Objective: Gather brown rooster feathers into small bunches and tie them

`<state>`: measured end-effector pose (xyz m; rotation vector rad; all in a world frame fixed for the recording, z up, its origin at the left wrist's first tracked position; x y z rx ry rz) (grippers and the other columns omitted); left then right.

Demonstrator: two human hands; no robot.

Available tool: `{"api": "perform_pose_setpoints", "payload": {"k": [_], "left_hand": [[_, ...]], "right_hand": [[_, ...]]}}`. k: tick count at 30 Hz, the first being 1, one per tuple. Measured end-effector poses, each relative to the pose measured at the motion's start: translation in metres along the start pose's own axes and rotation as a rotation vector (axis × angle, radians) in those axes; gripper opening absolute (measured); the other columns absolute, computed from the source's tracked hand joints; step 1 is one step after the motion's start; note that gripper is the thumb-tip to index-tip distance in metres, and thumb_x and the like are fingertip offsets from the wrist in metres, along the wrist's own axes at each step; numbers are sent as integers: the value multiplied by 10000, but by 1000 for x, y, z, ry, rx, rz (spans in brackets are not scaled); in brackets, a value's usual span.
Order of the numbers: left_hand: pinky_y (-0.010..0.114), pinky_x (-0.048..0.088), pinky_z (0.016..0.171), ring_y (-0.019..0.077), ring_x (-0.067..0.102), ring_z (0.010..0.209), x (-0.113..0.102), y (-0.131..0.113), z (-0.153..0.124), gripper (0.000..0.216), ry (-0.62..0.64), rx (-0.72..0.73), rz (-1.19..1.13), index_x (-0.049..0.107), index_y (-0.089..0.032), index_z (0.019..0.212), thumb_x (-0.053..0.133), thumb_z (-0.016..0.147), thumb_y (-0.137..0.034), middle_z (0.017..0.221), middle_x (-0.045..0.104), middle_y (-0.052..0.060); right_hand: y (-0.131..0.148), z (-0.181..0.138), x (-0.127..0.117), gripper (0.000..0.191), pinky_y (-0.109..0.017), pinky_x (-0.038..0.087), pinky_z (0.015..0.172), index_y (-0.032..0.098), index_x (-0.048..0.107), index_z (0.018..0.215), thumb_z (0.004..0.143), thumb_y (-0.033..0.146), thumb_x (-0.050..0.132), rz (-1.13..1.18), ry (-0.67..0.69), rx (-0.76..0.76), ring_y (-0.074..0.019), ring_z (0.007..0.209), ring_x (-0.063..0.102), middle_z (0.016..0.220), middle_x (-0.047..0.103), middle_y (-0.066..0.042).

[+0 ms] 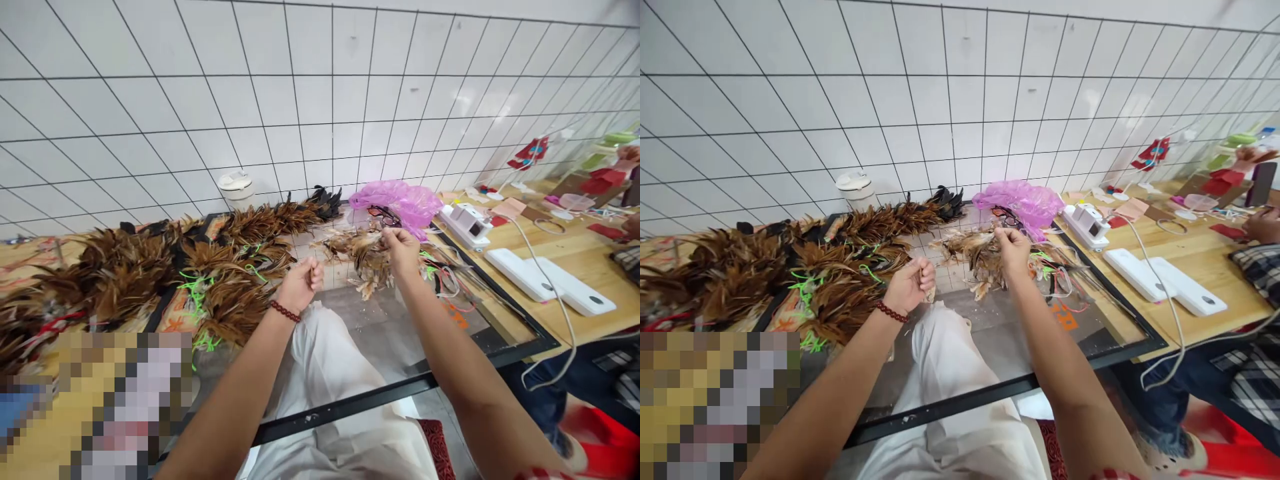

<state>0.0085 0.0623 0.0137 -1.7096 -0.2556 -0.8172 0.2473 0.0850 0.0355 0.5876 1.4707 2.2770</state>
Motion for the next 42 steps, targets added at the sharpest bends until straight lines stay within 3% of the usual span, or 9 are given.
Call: {"api": "perform_pose_setpoints", "payload": {"k": [4,7,11,14,20,24,29,34,42], "left_hand": [[167,274,420,56,381,457,-4,-14,2,284,-133,108,277,519,-156,637,719,714,-341,568,497,-17],[204,369,494,94,485,531,-4,-16,7,194,-203,137,557,600,-141,659,768,642,-235,656,579,22],[262,468,739,170,586,807,17,-45,8,344,-379,517,816,681,-165,803,774,508,-13,907,623,49],[311,419,963,233,564,1066,59,-49,14,302,-201,630,911,707,-195,907,713,637,-59,1033,651,77],[366,358,1036,264,574,1032,102,-18,36,221,62,539,1006,729,-213,912,689,710,-133,999,701,82],[347,394,982,247,581,982,100,-12,47,207,54,526,1075,732,-207,905,654,733,-122,989,708,79],[246,464,642,158,539,643,93,-5,56,19,125,273,876,694,-170,723,676,720,-166,656,619,24],[250,469,577,74,390,477,67,9,55,211,122,76,658,606,-140,628,709,717,-300,552,454,-30],[224,388,503,103,441,500,40,10,41,231,-36,260,967,572,-159,673,585,812,-343,555,468,-28]], "right_hand": [[2,8,-12,326,-245,334,547,181,574,653,684,493,661,44,-39,2,-93,521,378,538,450,58],[2,9,-13,305,-245,341,550,180,585,660,696,476,653,72,-43,6,-98,532,391,545,471,52],[2,2,-2,285,-272,413,634,185,618,668,706,466,643,13,54,-30,-127,609,491,617,572,18],[5,-8,16,240,-288,446,703,189,658,677,711,426,657,-18,224,-67,-148,684,553,692,642,-7],[9,-15,29,207,-283,460,717,197,681,671,725,393,643,44,295,-75,-155,714,575,725,662,-19],[5,-13,28,195,-284,462,717,197,675,654,711,380,645,72,280,-56,-157,717,577,715,659,-18],[-4,-16,33,210,-268,453,627,195,684,673,734,389,632,102,310,-18,-141,630,550,658,617,-1],[-8,-22,40,248,-269,462,663,192,690,675,740,427,647,70,367,-24,-142,673,566,702,630,-9],[-7,-37,55,281,-271,453,652,186,651,656,749,451,669,133,504,36,-133,613,539,600,590,12]]}}
Point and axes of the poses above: each hand's wrist, its own z-axis towards the middle knuckle, its own x-axis out of the palm, y = z × x, the point moved 6 cm from there along z, towards the middle knuckle
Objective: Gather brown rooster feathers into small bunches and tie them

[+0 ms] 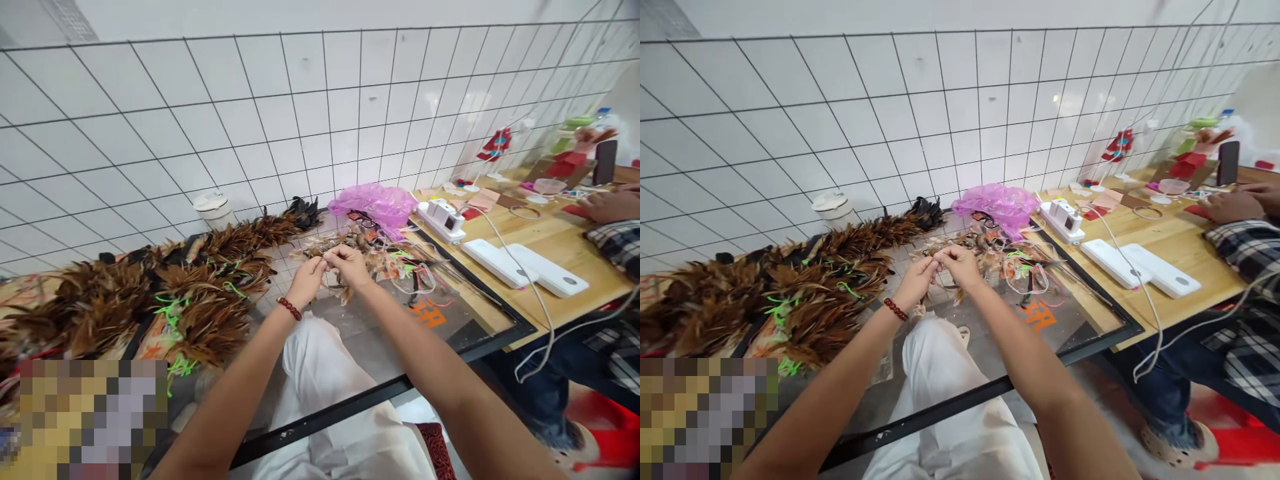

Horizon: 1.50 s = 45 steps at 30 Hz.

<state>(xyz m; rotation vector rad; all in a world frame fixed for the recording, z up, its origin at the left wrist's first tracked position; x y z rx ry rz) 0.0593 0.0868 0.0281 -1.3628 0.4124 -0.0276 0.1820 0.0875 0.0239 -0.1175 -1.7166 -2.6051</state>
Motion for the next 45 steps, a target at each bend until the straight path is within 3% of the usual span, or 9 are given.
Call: {"api": "perform_pose_setpoints", "payload": {"k": [8,14,19,21,23,28,33,38,45], "left_hand": [[176,199,403,46,236,397,11,12,-25,357,53,-196,-354,497,-178,719,617,786,-507,503,326,-83],[202,256,418,73,308,407,-20,16,-31,283,50,-252,-153,529,-171,695,547,830,-419,510,379,-55],[319,472,740,171,570,736,-75,-17,-28,86,-400,72,400,629,-159,817,556,773,-157,820,612,59],[372,449,913,215,585,963,-68,-36,-26,175,-447,268,484,639,-160,934,520,805,-150,1020,635,106],[382,433,965,227,580,1046,-45,-43,-20,221,-324,358,467,638,-158,1005,487,845,-169,1078,648,119],[379,444,951,232,599,1045,4,-34,-8,279,-59,353,323,629,-162,1093,450,887,-220,1110,672,123],[299,460,696,167,568,677,5,-10,-5,248,-62,171,207,659,-160,939,436,866,-238,707,614,34],[238,373,527,116,448,520,-1,12,-4,257,-61,27,71,574,-168,664,504,830,-352,571,501,-12],[197,224,437,72,313,461,-1,22,-15,358,-60,-86,-240,548,-163,662,629,754,-499,525,396,-46]], "right_hand": [[5,-3,8,306,-265,422,660,180,654,645,709,477,688,-75,11,-32,-127,637,525,627,595,10],[-2,-1,-3,252,-263,412,672,173,659,690,694,424,672,-38,-160,12,-125,647,505,652,590,17],[-9,0,-16,266,-269,415,679,172,654,705,704,437,650,-96,-257,21,-131,662,504,669,592,12],[-6,-1,-15,252,-274,425,703,176,658,692,715,427,651,-153,-243,-13,-138,694,525,696,610,4],[-2,-3,-10,238,-282,436,725,180,671,695,725,416,658,-177,-208,-50,-146,718,544,715,623,-3],[2,-7,-3,215,-285,463,708,200,695,716,760,402,636,-113,-205,-72,-156,726,561,729,618,-13],[0,-9,-1,212,-284,437,705,201,687,644,756,377,653,-110,-195,-56,-149,698,540,660,585,-1],[4,-11,2,218,-278,427,699,201,689,628,752,379,664,-134,-190,-68,-145,700,543,671,601,-6],[8,-12,10,201,-271,429,663,215,690,618,751,366,684,-108,-130,-62,-142,658,539,619,580,3]]}}
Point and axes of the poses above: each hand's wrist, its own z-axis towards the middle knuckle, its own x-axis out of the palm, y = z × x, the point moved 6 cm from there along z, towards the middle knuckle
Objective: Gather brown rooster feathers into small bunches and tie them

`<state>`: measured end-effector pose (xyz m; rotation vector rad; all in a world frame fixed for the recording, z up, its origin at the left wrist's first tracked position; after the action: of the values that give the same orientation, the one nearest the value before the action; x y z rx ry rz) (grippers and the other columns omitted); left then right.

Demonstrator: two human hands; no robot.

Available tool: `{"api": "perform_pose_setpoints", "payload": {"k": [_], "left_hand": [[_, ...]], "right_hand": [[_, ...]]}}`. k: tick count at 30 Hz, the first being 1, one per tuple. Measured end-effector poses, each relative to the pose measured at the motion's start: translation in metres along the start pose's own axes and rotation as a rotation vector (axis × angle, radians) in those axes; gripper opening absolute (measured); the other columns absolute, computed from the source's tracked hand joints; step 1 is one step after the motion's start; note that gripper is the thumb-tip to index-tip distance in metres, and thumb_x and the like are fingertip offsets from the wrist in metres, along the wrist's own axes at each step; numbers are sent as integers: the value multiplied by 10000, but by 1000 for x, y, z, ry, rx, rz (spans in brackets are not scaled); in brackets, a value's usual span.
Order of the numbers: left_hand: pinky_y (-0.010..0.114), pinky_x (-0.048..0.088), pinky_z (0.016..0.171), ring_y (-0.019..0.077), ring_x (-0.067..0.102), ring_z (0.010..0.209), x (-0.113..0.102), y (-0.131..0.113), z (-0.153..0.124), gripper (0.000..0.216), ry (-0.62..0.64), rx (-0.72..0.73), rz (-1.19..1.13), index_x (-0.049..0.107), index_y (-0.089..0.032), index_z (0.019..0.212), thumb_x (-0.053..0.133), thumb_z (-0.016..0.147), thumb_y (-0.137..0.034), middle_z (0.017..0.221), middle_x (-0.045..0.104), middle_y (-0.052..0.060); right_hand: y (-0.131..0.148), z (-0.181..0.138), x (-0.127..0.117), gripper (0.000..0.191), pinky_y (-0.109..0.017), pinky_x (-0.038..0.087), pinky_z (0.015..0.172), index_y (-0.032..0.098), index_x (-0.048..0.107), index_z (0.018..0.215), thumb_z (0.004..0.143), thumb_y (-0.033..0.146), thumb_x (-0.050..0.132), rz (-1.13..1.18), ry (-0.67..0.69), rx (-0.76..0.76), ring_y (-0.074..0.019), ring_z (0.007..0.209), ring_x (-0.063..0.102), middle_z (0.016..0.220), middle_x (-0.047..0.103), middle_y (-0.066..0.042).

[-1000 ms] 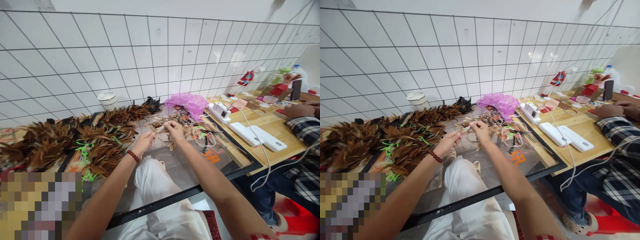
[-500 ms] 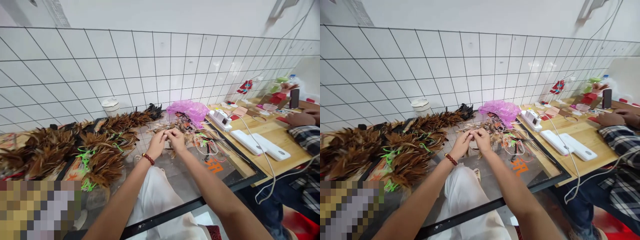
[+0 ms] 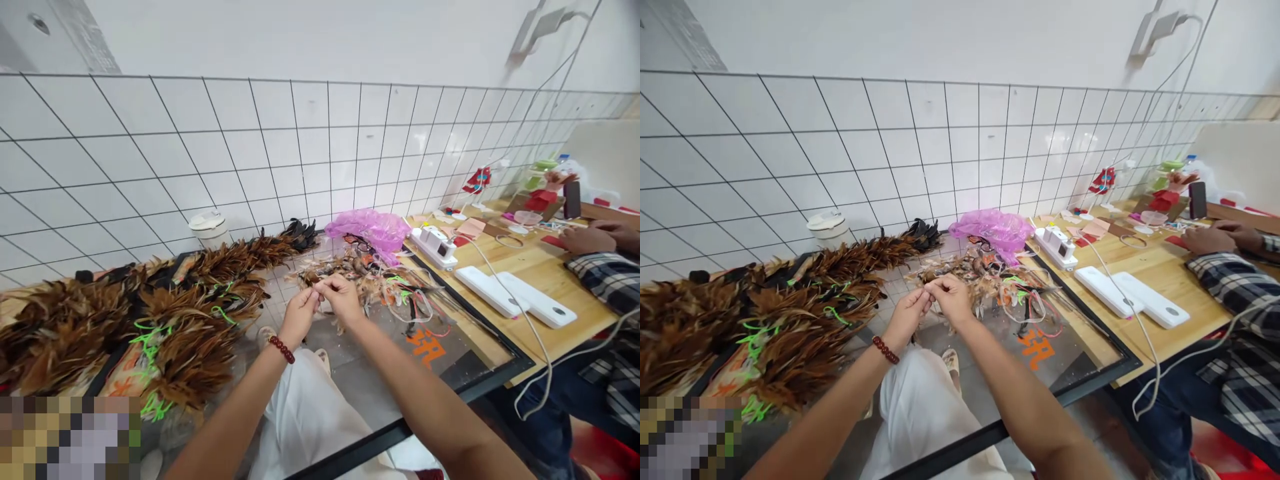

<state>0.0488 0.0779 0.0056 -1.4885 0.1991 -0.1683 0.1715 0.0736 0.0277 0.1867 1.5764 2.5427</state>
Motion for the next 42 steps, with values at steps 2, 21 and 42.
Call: {"api": "perform_pose_setpoints", "payload": {"k": [2,21,42], "left_hand": [[188,182,422,58,275,442,2,0,-6,373,-15,-78,-106,541,-161,666,671,723,-506,516,361,-59],[128,146,372,12,200,381,3,0,-23,348,137,-238,-536,495,-142,670,759,696,-367,479,276,-99],[132,208,344,32,249,368,-18,14,-20,203,82,-378,-1075,486,-147,724,461,924,-161,511,282,-74]], "right_hand": [[1,-1,2,203,-271,428,657,218,700,628,737,390,697,4,16,0,-142,656,535,631,579,2],[14,-5,19,222,-264,428,654,195,660,638,754,385,662,-34,103,58,-139,651,527,628,575,4],[49,5,-96,204,-238,450,645,175,731,863,667,212,691,-688,594,321,-149,707,622,786,712,-20]]}}
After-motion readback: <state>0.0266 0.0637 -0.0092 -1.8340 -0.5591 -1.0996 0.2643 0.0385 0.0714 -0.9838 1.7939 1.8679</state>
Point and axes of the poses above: each hand's wrist, its own z-axis towards the middle knuckle, its own x-axis out of the palm, y = z × x, the point moved 6 cm from there along z, towards the middle knuckle
